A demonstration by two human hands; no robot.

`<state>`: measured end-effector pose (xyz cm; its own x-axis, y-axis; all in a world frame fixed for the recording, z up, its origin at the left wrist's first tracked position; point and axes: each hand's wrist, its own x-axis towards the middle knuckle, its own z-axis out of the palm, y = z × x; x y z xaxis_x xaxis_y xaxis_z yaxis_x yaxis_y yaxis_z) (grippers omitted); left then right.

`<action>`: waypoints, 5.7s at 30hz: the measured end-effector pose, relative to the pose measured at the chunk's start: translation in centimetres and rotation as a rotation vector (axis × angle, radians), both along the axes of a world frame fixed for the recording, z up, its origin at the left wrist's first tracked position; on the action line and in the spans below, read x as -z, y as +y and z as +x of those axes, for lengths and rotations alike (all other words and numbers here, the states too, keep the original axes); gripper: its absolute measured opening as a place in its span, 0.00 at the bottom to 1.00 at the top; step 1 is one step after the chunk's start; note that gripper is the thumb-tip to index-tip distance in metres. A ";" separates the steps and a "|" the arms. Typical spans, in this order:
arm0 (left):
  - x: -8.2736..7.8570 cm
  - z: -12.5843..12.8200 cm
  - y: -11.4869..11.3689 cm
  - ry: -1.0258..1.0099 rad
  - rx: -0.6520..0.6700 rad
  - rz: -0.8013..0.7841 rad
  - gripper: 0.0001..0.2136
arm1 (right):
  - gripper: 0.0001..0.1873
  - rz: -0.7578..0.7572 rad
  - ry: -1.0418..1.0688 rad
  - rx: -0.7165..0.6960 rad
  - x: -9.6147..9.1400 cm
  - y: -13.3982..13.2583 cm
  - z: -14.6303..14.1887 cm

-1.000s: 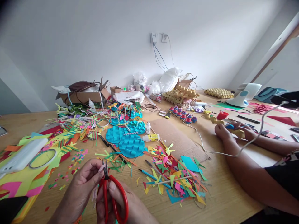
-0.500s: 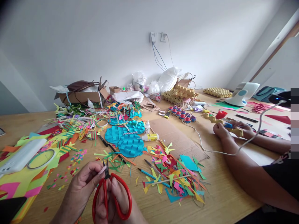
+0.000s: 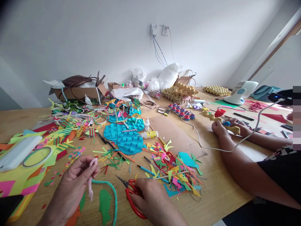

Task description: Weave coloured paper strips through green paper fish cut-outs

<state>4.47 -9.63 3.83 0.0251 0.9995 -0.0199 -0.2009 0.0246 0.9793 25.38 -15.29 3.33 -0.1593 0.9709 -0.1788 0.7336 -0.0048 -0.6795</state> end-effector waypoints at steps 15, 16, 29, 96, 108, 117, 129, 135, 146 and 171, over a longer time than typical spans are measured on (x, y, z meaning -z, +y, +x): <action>2.4 6.2 0.1 -0.513 0.161 -0.417 0.09 | 0.09 -0.184 -0.651 0.075 1.8 -2.1 4.7; 2.9 6.6 0.2 -0.532 0.154 -0.432 0.09 | 0.09 -0.150 -0.595 0.077 1.4 -2.0 4.4; 5.3 8.1 0.1 -0.591 0.155 -0.476 0.08 | 0.15 0.034 0.102 0.176 4.3 1.1 -1.4; 1.2 3.1 1.2 -0.317 0.246 -0.253 0.09 | 0.11 0.582 0.183 0.210 1.9 2.4 -3.3; 1.1 2.4 0.8 -0.140 0.154 -0.127 0.09 | 0.08 0.477 0.216 0.177 1.9 1.8 -3.8; 0.8 0.4 2.0 -0.216 0.114 -0.107 0.07 | 0.12 0.242 0.394 0.249 2.2 1.1 -1.9; -1.2 0.5 1.2 -0.291 0.076 -0.175 0.12 | 0.18 -0.004 0.766 0.259 2.9 1.5 -1.7; -2.0 -0.2 1.4 -0.273 -0.004 -0.159 0.15 | 0.16 0.040 0.646 0.227 3.2 1.3 -0.8; -3.3 -2.1 1.0 -0.206 -0.168 -0.169 0.21 | 0.13 0.081 -0.551 -0.013 2.5 0.6 7.5; -2.0 -1.7 0.8 -0.124 -0.076 -0.061 0.12 | 0.04 0.655 -0.060 0.321 -4.8 0.9 8.2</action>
<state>2.75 -8.82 5.81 -0.0450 0.9956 -0.0822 -0.3237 0.0633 0.9440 33.53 -14.43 8.15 0.1428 0.8790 0.4549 0.8005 0.1678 -0.5754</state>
